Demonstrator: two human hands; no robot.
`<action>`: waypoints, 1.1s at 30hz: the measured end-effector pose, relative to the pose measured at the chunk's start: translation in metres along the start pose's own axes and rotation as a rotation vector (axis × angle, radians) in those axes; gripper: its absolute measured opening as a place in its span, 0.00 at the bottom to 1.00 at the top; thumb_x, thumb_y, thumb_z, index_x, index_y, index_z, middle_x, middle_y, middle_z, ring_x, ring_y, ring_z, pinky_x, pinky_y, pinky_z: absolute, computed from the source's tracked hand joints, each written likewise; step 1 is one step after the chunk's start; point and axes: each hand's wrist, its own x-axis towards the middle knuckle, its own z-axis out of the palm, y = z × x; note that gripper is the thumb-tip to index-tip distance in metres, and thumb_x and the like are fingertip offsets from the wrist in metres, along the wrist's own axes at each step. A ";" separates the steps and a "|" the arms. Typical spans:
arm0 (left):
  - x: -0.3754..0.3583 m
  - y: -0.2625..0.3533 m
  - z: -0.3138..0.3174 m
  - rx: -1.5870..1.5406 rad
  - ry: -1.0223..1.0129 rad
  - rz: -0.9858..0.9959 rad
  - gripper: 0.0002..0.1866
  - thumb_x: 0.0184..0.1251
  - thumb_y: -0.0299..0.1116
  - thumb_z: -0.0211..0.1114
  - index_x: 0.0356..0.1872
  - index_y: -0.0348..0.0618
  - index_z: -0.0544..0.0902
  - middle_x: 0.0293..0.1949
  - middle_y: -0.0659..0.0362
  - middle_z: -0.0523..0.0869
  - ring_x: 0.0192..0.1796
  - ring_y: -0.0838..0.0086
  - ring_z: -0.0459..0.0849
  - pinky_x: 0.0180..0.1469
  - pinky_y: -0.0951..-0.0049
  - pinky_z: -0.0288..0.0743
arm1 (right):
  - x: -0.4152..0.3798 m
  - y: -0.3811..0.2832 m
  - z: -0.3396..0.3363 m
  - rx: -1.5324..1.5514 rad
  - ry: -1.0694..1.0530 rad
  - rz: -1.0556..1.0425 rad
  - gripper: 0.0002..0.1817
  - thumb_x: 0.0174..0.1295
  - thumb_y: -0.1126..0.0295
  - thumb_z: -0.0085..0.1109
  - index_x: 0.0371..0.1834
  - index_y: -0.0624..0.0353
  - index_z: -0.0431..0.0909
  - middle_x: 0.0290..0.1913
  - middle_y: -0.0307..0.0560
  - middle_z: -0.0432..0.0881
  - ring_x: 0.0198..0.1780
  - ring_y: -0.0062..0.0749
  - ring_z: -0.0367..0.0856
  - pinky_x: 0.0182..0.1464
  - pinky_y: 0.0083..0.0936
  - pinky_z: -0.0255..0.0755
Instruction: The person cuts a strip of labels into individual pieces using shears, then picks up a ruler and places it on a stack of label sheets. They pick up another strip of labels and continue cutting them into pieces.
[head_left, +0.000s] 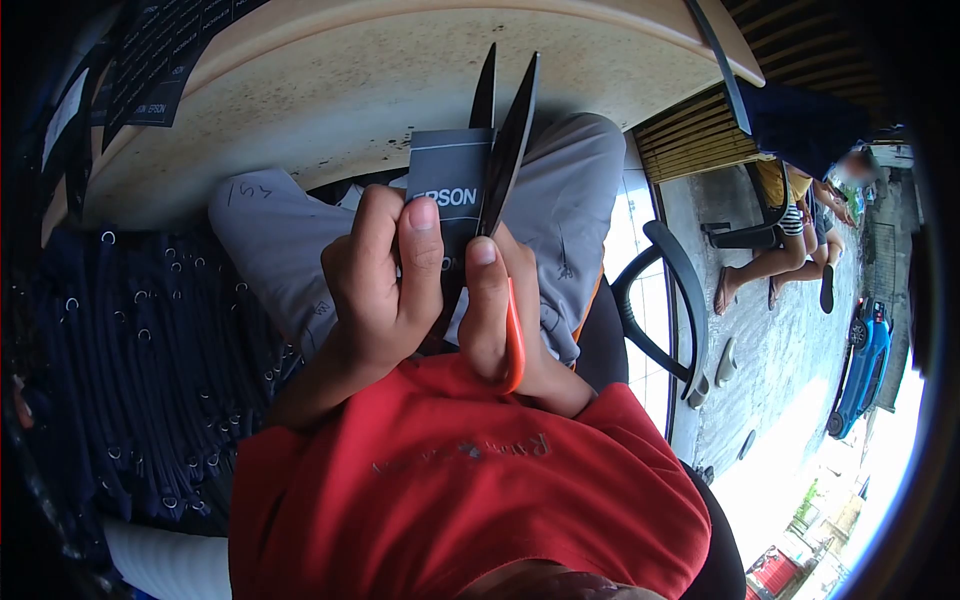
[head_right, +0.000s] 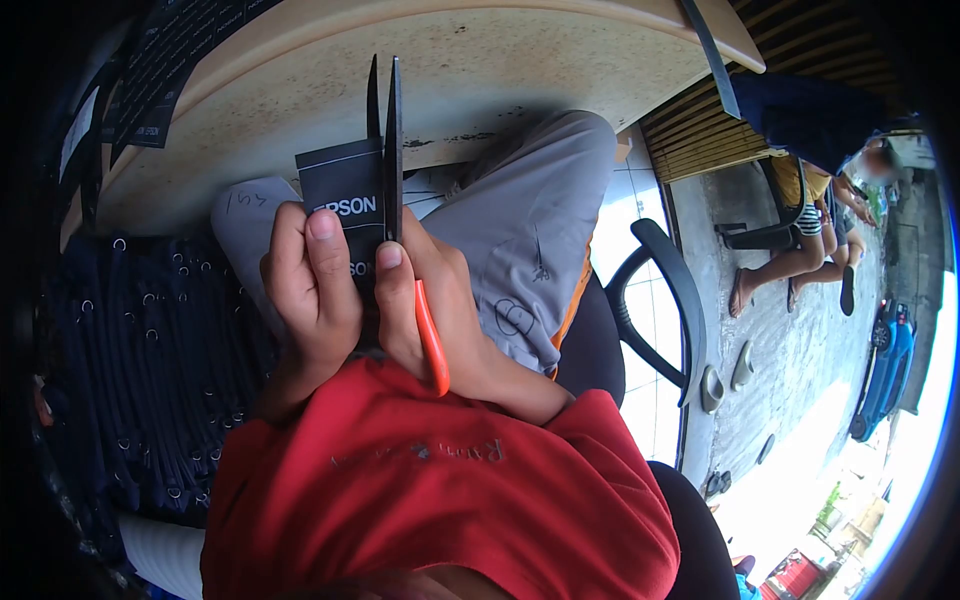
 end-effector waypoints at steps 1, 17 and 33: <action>0.000 0.002 0.000 0.006 -0.008 -0.032 0.16 0.78 0.35 0.49 0.27 0.40 0.65 0.16 0.62 0.71 0.18 0.83 0.65 0.21 0.76 0.57 | 0.000 -0.001 0.000 0.000 -0.001 0.000 0.20 0.75 0.59 0.36 0.51 0.66 0.71 0.25 0.57 0.75 0.23 0.50 0.76 0.29 0.36 0.69; -0.001 0.000 0.000 0.009 0.000 -0.021 0.16 0.78 0.35 0.49 0.27 0.41 0.65 0.15 0.62 0.70 0.18 0.83 0.65 0.20 0.75 0.56 | 0.000 -0.001 -0.001 -0.032 0.002 0.010 0.21 0.75 0.58 0.35 0.49 0.66 0.72 0.24 0.56 0.74 0.22 0.48 0.75 0.28 0.36 0.68; 0.016 -0.015 -0.007 -0.157 0.025 -0.213 0.17 0.79 0.34 0.50 0.26 0.43 0.63 0.23 0.72 0.60 0.29 0.89 0.55 0.27 0.80 0.49 | 0.004 0.003 -0.008 0.352 0.186 -0.038 0.27 0.71 0.50 0.48 0.58 0.64 0.64 0.35 0.45 0.74 0.35 0.22 0.72 0.36 0.21 0.67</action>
